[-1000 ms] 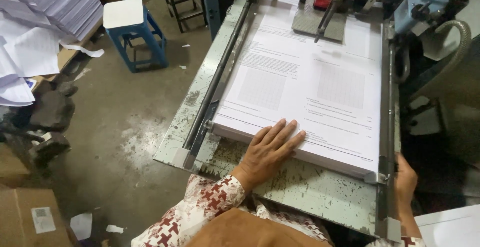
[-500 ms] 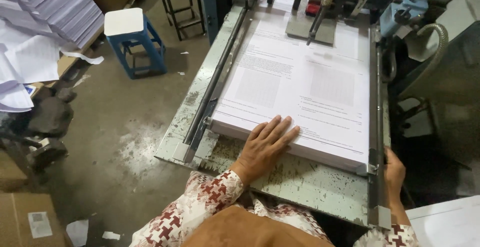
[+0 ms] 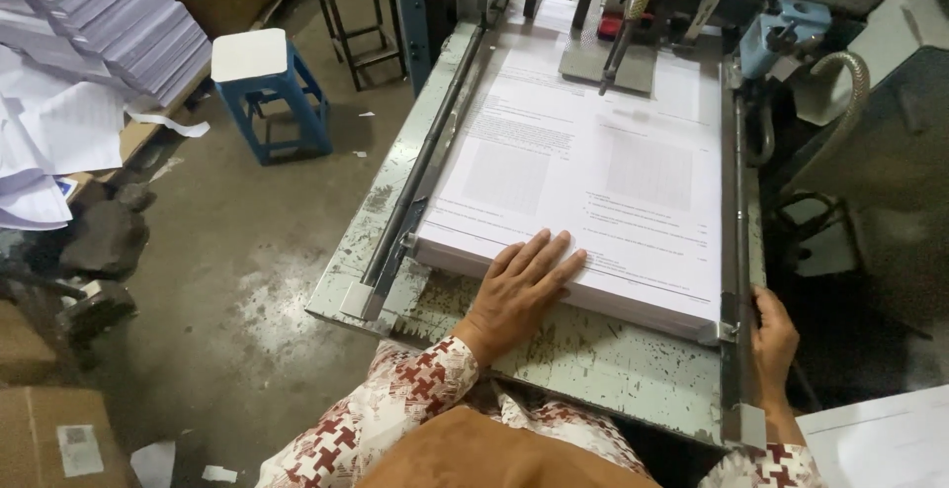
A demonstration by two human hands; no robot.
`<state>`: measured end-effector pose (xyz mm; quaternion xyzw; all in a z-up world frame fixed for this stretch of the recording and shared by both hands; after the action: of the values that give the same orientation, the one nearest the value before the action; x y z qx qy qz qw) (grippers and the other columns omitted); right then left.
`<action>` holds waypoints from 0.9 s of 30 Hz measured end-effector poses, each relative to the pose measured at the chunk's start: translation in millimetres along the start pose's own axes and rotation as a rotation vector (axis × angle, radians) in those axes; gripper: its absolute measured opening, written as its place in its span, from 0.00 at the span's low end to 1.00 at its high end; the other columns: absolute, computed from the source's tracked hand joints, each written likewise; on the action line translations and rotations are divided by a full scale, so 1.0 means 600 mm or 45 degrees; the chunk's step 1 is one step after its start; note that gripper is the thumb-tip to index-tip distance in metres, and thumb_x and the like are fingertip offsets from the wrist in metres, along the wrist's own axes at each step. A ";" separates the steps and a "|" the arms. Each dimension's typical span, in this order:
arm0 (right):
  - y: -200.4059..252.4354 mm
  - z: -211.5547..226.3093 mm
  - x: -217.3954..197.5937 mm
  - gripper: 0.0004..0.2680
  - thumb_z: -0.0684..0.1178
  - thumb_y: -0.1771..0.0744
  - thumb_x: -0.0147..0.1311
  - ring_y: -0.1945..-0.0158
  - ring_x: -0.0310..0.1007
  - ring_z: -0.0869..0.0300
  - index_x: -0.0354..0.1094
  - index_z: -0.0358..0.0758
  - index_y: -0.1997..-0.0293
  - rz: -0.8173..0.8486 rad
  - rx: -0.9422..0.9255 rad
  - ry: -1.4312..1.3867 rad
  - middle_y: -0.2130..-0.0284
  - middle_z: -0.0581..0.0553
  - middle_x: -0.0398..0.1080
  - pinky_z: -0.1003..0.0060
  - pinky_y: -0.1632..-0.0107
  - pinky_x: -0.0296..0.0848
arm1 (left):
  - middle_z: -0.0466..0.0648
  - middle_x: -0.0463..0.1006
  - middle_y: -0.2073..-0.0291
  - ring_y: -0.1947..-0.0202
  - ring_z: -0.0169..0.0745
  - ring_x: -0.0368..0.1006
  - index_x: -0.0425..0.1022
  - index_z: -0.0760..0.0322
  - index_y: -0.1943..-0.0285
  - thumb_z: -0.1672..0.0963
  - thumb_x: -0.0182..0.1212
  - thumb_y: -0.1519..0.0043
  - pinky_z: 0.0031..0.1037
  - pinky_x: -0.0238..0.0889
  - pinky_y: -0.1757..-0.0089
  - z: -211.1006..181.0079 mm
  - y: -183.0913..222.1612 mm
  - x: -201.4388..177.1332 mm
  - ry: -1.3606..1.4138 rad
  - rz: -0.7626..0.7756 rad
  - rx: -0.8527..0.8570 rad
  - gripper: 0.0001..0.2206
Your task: Aligning and squaring a stack of printed papers on the feed tray of a machine to ensure proper processing.
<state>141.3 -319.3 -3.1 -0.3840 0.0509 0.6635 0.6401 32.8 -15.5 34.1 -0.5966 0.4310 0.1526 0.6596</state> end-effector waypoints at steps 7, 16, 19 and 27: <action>0.004 -0.019 -0.006 0.08 0.41 0.29 0.43 0.58 0.68 0.52 0.64 0.30 0.47 -0.069 0.051 -0.025 0.58 0.36 0.68 0.60 0.58 0.67 | 0.48 0.51 0.27 0.26 0.44 0.47 0.47 0.52 0.25 0.58 0.51 0.31 0.35 0.42 0.33 0.000 0.000 -0.002 -0.038 0.038 0.004 0.26; 0.009 -0.028 -0.012 0.05 0.35 0.29 0.42 0.56 0.68 0.53 0.65 0.31 0.51 -0.138 0.080 -0.057 0.60 0.38 0.68 0.62 0.55 0.68 | 0.49 0.51 0.27 0.26 0.45 0.46 0.47 0.52 0.25 0.59 0.51 0.32 0.36 0.41 0.33 0.001 0.000 0.001 -0.022 0.068 -0.001 0.26; 0.005 -0.001 -0.010 0.07 0.38 0.29 0.44 0.52 0.68 0.51 0.62 0.31 0.47 -0.116 0.079 -0.087 0.56 0.36 0.67 0.60 0.52 0.67 | 0.48 0.50 0.27 0.26 0.44 0.46 0.46 0.52 0.25 0.57 0.50 0.30 0.36 0.39 0.33 0.001 0.000 0.001 -0.034 0.061 -0.003 0.25; 0.007 -0.007 -0.013 0.06 0.38 0.29 0.43 0.58 0.68 0.53 0.65 0.29 0.49 -0.114 0.057 -0.002 0.61 0.36 0.68 0.60 0.57 0.67 | 0.48 0.48 0.26 0.26 0.45 0.45 0.45 0.52 0.25 0.58 0.52 0.30 0.36 0.40 0.33 0.004 0.001 0.005 -0.078 0.088 0.008 0.26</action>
<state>138.8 -328.6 -3.5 -0.3708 0.0480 0.6331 0.6777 34.8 -14.4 31.1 -0.5744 0.4314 0.1922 0.6686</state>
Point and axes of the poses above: each hand's wrist, its own y-axis away from the middle knuckle, its own x-axis out of the palm, z = x × y, the point moved 5 cm from there along -y, towards the middle knuckle
